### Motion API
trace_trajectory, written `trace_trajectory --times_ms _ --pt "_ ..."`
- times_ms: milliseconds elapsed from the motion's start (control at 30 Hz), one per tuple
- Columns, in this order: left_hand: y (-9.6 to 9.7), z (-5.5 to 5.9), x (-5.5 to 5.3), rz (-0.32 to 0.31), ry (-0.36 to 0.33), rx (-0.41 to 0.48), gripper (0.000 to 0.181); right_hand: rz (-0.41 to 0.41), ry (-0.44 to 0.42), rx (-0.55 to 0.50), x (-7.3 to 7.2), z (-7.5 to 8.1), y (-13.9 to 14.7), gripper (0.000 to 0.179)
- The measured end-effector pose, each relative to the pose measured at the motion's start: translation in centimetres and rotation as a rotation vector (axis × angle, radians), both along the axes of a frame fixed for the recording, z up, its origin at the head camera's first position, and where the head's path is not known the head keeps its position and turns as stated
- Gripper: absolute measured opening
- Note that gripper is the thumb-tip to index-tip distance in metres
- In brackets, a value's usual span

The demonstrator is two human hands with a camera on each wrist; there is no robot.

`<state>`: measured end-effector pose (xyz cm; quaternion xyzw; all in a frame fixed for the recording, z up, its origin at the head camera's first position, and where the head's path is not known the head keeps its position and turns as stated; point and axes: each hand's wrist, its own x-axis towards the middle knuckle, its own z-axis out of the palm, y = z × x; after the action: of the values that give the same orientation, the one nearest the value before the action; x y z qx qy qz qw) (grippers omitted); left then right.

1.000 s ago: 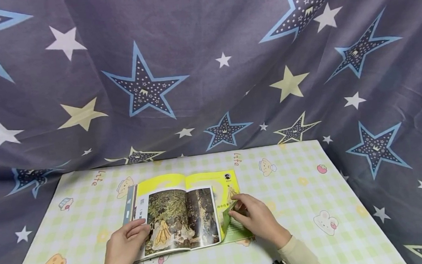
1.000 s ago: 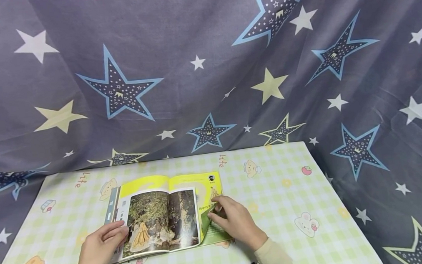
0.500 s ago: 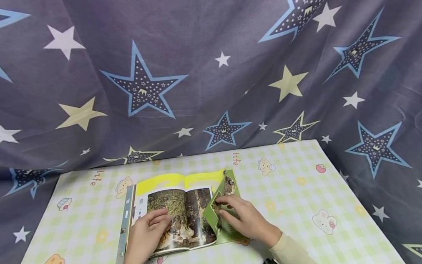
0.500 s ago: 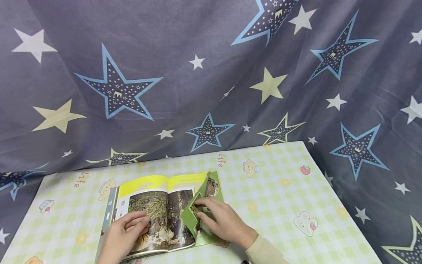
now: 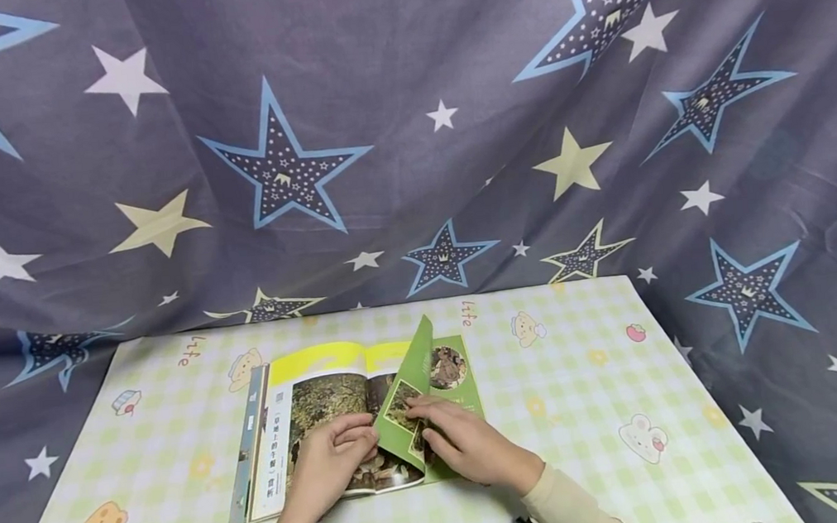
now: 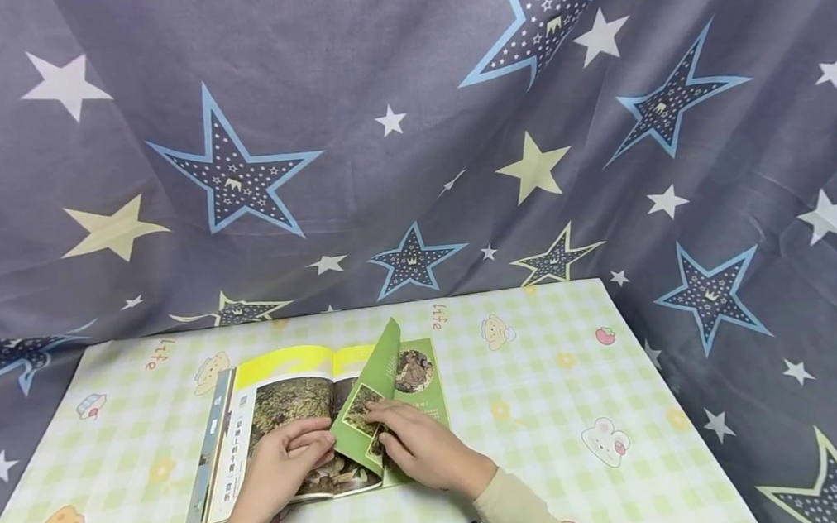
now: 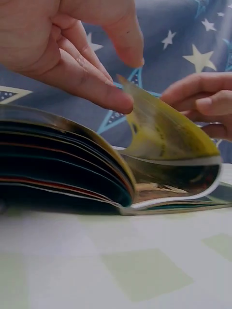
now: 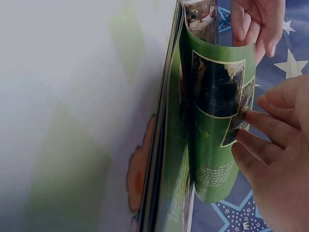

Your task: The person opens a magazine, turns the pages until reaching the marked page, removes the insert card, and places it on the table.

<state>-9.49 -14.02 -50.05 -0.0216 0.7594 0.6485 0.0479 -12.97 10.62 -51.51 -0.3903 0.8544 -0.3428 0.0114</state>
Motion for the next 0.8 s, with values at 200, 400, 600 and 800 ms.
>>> trace_trajectory --times_ms 200,400,600,800 --pt "0.4 -0.6 -0.2 0.024 0.002 0.029 0.026 0.005 0.003 0.005 0.3 0.2 -0.3 0.038" --pt "0.0 -0.4 -0.1 0.072 -0.014 -0.003 0.026 -0.009 0.000 -0.004 0.3 0.2 0.0 0.042" --pt "-1.9 -0.3 0.3 0.106 -0.041 -0.079 0.028 -0.058 -0.030 0.008 0.2 0.2 0.8 0.047" --pt "-4.4 -0.3 1.0 0.165 -0.088 -0.107 0.027 -0.068 -0.042 0.117 0.1 0.0 2.1 0.059"
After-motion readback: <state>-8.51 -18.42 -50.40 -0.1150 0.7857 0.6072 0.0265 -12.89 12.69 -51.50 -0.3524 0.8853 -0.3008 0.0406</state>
